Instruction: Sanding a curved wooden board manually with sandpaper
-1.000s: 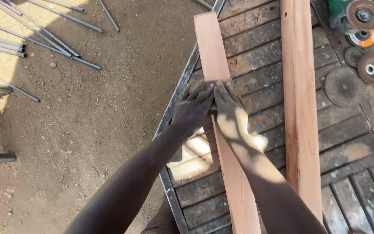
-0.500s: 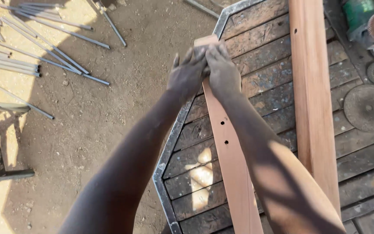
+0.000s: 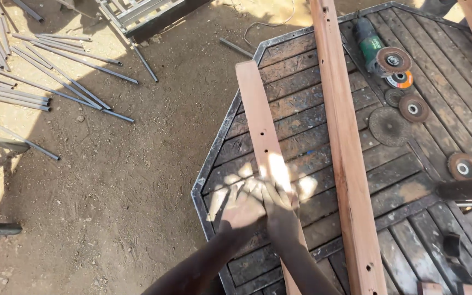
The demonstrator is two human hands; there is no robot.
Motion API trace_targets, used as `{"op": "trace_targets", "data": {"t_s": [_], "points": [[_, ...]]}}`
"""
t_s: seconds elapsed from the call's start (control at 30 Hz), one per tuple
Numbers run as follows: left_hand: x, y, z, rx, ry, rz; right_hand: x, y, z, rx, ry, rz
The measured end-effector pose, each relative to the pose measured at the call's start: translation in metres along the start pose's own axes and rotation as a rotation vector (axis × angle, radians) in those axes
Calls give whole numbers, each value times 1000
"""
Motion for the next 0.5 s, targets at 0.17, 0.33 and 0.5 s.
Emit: {"op": "trace_targets", "data": {"t_s": [0.17, 0.33, 0.5], "points": [[84, 22, -47, 306, 332, -248, 95, -11, 12, -69, -221, -112], [71, 26, -28, 239, 212, -266, 85, 1, 6, 42, -296, -98], [-49, -5, -41, 219, 292, -225, -3, 99, -67, 248, -152, 74]]}}
Point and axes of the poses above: each hand's wrist, its own x-axis away from the middle knuckle, its own z-axis out of the back of the hand, y = z × x, the point moved 4 cm from there along -x, towards the middle knuckle, and after that the axes turned 13 degrees about z, right-handed, at the moved point
